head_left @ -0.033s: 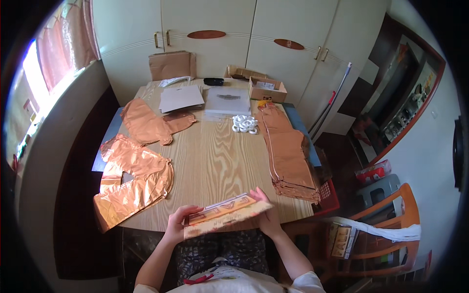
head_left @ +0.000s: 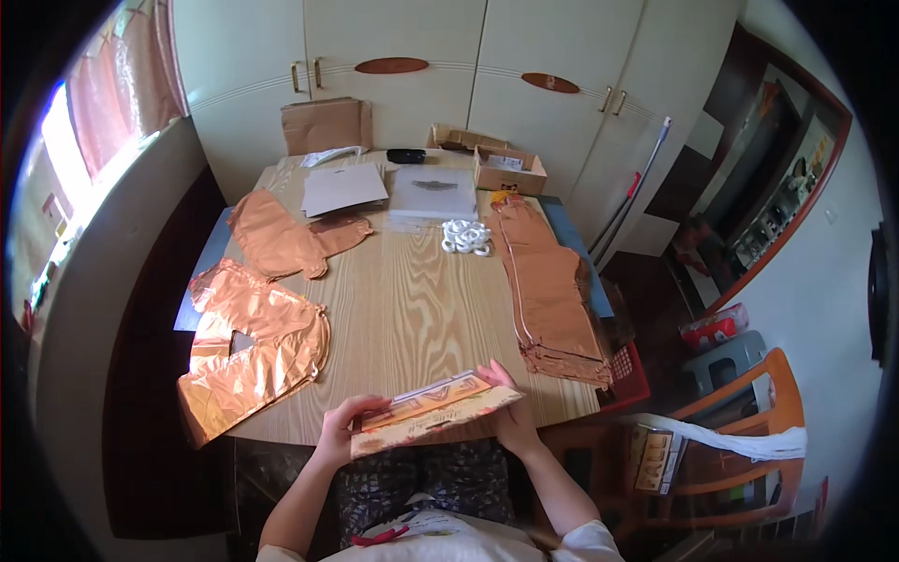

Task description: Folding rose gold foil balloons and placing them into clear plastic bags with cardboard backing cards.

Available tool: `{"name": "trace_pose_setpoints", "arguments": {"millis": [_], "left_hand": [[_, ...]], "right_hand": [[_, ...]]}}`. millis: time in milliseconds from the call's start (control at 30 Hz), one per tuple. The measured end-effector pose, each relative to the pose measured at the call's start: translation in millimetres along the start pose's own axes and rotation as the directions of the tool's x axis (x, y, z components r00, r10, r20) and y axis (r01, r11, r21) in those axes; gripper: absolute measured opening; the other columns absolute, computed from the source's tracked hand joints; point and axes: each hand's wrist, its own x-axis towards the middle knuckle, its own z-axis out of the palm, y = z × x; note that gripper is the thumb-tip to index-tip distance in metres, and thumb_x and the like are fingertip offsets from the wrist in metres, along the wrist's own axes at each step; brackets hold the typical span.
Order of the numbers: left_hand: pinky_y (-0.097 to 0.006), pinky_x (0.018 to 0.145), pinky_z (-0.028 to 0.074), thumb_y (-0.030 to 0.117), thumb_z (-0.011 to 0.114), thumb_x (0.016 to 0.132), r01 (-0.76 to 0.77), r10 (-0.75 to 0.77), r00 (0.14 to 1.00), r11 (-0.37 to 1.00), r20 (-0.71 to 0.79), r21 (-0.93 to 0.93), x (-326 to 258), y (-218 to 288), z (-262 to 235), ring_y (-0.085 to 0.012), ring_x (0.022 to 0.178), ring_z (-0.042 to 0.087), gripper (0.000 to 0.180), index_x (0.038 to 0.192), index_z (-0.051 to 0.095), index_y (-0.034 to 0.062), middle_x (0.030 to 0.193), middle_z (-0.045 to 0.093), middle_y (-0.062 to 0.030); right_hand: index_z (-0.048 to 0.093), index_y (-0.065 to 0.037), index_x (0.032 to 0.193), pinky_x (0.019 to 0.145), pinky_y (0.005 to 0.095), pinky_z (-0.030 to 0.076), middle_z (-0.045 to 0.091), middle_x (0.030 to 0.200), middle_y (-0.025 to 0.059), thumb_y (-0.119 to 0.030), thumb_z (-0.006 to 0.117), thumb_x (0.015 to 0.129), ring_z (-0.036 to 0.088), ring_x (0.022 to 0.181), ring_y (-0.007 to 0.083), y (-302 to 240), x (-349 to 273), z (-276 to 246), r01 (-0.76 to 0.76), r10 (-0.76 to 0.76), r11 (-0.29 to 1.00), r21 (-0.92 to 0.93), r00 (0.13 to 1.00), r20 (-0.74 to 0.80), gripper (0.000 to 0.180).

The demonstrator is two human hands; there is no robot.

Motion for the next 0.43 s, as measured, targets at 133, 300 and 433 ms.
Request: {"name": "trace_pose_setpoints", "arguments": {"millis": [133, 300, 433], "left_hand": [[-0.030, 0.066, 0.056, -0.001, 0.070, 0.078, -0.158, 0.106, 0.982, 0.916, 0.158, 0.369, 0, -5, -1, -0.0227, 0.082, 0.073, 0.024, 0.101, 0.070, 0.0051, 0.094, 0.074, -0.0092], [-0.031, 0.068, 0.058, 0.013, 0.068, 0.081, -0.717, 0.598, 0.689, 0.482, 0.409, 0.503, 17, 17, 48, -0.0221, 0.086, 0.073, 0.021, 0.101, 0.070, 0.0089, 0.104, 0.072, -0.0119], [-0.032, 0.083, 0.058, 0.022, 0.064, 0.089, -0.911, 0.583, 0.387, 0.119, 0.714, 0.396, 30, 21, 95, -0.0242, 0.100, 0.070, 0.027, 0.113, 0.065, 0.0105, 0.111, 0.069, -0.0123]], "right_hand": [[0.044, 0.003, 0.135, 0.106, 0.0390, 0.039, 0.056, 0.131, 0.0181, -0.016, 0.038, 0.106, 0.054, 0.121, 0.0255, -33, -7, -13, 0.022, -0.064, 0.958, -0.287, 0.988, -0.139, 0.035], [0.041, -0.002, 0.138, 0.069, 0.0252, 0.043, 0.059, 0.120, 0.0104, -0.028, 0.040, 0.104, 0.055, 0.087, 0.0110, -46, -51, -35, 0.032, -0.103, 0.987, -0.159, 0.881, -0.461, 0.042], [0.019, -0.010, 0.156, 0.046, 0.0182, 0.032, 0.058, 0.118, 0.0018, -0.065, 0.047, 0.094, 0.044, 0.057, 0.0035, -65, -87, -41, -0.121, 0.297, 0.817, 0.564, 0.927, -0.231, 0.087]]}}
